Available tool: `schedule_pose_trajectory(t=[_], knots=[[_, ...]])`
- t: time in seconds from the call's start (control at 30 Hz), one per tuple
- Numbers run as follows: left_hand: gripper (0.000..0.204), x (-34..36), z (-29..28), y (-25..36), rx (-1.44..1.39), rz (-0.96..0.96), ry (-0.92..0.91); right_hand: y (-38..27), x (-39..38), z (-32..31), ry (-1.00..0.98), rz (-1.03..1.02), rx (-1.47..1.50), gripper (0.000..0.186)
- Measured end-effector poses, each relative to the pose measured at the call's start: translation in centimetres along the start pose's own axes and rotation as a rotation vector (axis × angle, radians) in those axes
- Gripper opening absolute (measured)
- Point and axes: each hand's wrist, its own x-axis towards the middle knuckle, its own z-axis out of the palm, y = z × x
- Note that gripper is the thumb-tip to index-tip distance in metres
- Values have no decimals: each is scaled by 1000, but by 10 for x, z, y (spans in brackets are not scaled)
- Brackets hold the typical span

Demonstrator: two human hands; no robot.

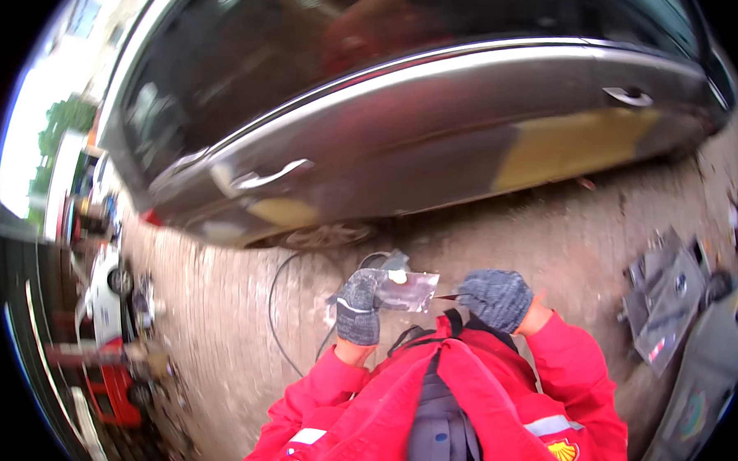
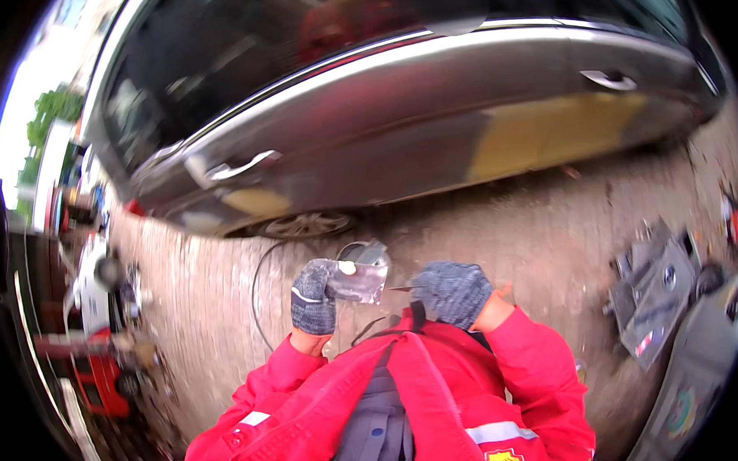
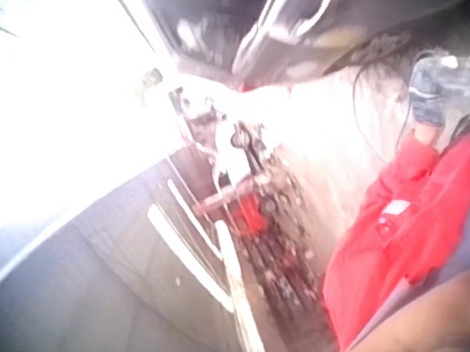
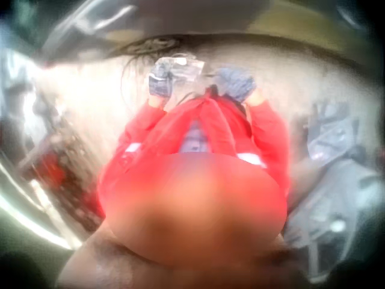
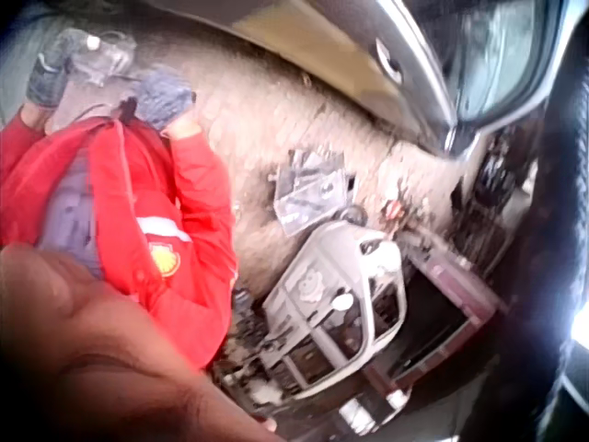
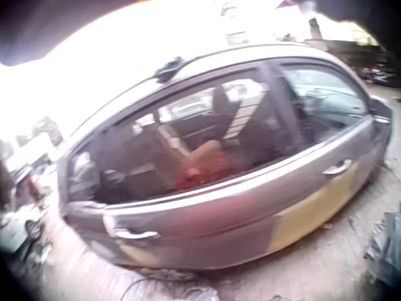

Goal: The person applies a yellow body filler to the side of a brown car using a metal spreader. They repeatedly scoop the filler from a plastic sheet and spread it over a damaged area on the car's rear door and quarter panel.

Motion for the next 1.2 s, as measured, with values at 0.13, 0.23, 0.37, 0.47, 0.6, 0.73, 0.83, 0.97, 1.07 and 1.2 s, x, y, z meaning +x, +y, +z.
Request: schedule_pose_trajectory(t=[0.13,0.23,0.37,0.47,0.6,0.73,0.83,0.97,1.07,1.2], knots=[[19,-59,-63,-55,-1437,-808,357,-23,31,74,112,140,81,25],[21,-117,-101,-90,-1415,-846,405,-49,27,145,168,370,137,26],[30,-163,-147,-110,-1597,-860,562,-72,40,227,277,812,895,24],[38,-213,-173,-139,-1681,-852,567,-109,55,259,234,1108,1315,22],[53,-233,-210,-164,-1689,-809,595,-158,93,291,80,1067,1338,20],[58,-220,-237,-179,-1652,-817,671,-171,127,310,4,1277,1524,20],[55,-218,-250,-195,-1636,-799,748,-179,157,325,-34,1260,1517,19],[50,-204,-271,-219,-1759,-784,835,-179,210,361,-63,1370,1663,19],[49,-181,-293,-246,-1427,-836,635,-149,217,422,42,1335,1715,18],[41,-160,-322,-269,-1239,-1000,704,-136,246,470,-36,1176,1570,17]])
